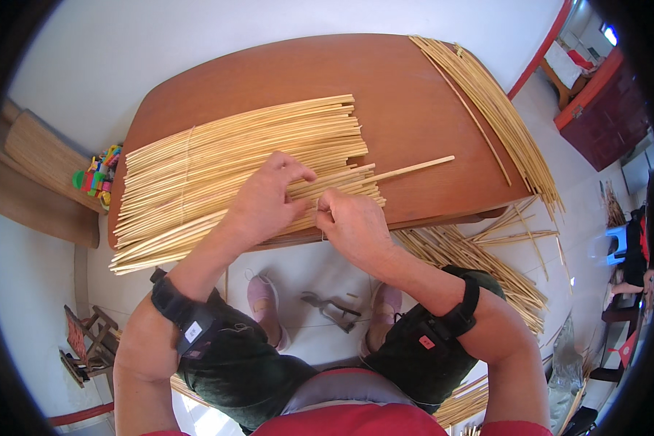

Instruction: The person assembles a bamboo mat by hand by threading long bamboo sticks through white strings on a wooden table. They align the sticks, thread the string over and under them, and use a pair of shears to trim the ends of the bamboo sticks.

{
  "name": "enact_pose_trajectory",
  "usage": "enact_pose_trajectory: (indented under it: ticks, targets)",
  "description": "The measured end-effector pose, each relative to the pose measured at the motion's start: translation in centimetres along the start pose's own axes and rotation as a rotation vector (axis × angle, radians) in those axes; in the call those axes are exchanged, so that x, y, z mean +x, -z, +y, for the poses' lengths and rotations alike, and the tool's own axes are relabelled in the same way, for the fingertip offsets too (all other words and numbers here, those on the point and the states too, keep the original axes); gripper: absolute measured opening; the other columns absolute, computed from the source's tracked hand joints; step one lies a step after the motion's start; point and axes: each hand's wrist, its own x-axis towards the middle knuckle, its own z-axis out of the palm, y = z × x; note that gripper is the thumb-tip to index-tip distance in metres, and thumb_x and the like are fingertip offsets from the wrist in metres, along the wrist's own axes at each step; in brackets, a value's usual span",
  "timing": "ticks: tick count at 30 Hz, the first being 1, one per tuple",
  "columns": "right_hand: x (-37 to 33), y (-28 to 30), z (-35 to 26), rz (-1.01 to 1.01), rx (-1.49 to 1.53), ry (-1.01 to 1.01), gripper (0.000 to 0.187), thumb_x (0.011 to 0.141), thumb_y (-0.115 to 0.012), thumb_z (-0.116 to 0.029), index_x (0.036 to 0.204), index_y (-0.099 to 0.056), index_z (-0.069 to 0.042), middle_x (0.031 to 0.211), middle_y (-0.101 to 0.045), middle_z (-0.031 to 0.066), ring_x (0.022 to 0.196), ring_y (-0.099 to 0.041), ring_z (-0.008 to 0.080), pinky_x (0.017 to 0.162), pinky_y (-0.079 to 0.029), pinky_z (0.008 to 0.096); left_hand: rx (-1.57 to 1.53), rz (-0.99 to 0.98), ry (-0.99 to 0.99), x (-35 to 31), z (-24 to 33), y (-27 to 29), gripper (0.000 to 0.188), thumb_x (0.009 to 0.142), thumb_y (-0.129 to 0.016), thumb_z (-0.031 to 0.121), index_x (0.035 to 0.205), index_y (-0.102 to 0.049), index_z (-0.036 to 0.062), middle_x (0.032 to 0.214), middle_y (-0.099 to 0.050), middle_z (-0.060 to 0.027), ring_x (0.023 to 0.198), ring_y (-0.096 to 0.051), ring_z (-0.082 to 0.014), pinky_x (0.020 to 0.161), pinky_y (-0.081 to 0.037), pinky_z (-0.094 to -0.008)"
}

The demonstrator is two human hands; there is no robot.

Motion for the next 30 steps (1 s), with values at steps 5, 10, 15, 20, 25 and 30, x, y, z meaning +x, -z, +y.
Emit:
enact_pose_trajectory:
  ticks: [5, 10, 15, 20, 25, 30]
  targets:
    - [0.2, 0.2, -0.3, 0.003, -0.025, -0.04, 0.012, 0.084, -0.058, -0.015, 0.083, -0.061, -0.004, 0.07, -0.063, 0.0185, 0.069, -0.062, 0.0387, 0.063, -0.047, 0.0476, 0.2, 0.049, -0.22, 0.2, -1.2, -1.0, 0.015, 0.079, -0.068, 0.01, 0.093, -0.065, 0.0076, 0.1, -0.057, -0.0094, 0.08, -0.063, -0.0273, 0.071, -0.051, -0.0369]
    - [-0.4, 0.5, 0.7, 0.021, 0.014, -0.087, 0.012, 0.085, -0.057, -0.015, 0.085, -0.061, -0.003, 0.073, -0.064, 0.019, 0.071, -0.063, 0.0384, 0.066, -0.048, 0.0464, 0.078, 0.041, -0.084, 0.9, -1.6, -1.1, 0.012, 0.079, -0.066, 0.004, 0.09, -0.062, 0.0029, 0.096, -0.056, -0.0123, 0.078, -0.059, -0.0251, 0.07, -0.049, -0.0343]
    - [-0.4, 1.1, 1.4, 0.005, 0.078, -0.087, 0.013, 0.087, -0.056, -0.015, 0.086, -0.06, -0.002, 0.072, -0.064, 0.0192, 0.071, -0.063, 0.0387, 0.065, -0.049, 0.046, -0.024, -0.029, 0.008, 0.6, -0.1, -0.5, 0.018, 0.08, -0.065, 0.003, 0.097, -0.063, 0.0031, 0.096, -0.056, -0.0106, 0.079, -0.059, -0.0244, 0.07, -0.049, -0.0333]
    - [-0.1, 0.9, 1.6, 0.029, 0.042, -0.062, 0.014, 0.087, -0.056, -0.014, 0.086, -0.059, -0.001, 0.07, -0.063, 0.0196, 0.07, -0.062, 0.0393, 0.064, -0.048, 0.0462, 0.039, 0.001, -0.203, 0.6, -0.1, -1.8, 0.023, 0.08, -0.066, 0.002, 0.103, -0.065, 0.0043, 0.095, -0.054, -0.0108, 0.082, -0.059, -0.0249, 0.072, -0.049, -0.0337]
    - [-0.1, 0.9, 1.8, 0.017, 0.042, -0.075, 0.015, 0.087, -0.057, -0.015, 0.085, -0.059, 0.0, 0.069, -0.062, 0.0199, 0.069, -0.062, 0.0393, 0.064, -0.048, 0.0464, 0.041, -0.037, -0.225, 1.3, -0.1, -2.1, 0.014, 0.079, -0.066, 0.001, 0.092, -0.061, 0.0015, 0.093, -0.053, -0.0126, 0.084, -0.058, -0.0275, 0.074, -0.048, -0.0356]
    - [-0.8, 1.8, 1.8, -0.114, 0.096, -0.143, 0.02, 0.088, -0.053, -0.019, 0.086, -0.058, 0.0, 0.077, -0.063, 0.0241, 0.079, -0.062, 0.0437, 0.07, -0.047, 0.0525, 0.074, -0.007, -0.205, 1.6, -0.9, -1.5, 0.011, 0.08, -0.062, -0.001, 0.089, -0.056, -0.0001, 0.094, -0.052, -0.0142, 0.086, -0.058, -0.0308, 0.077, -0.048, -0.0379]
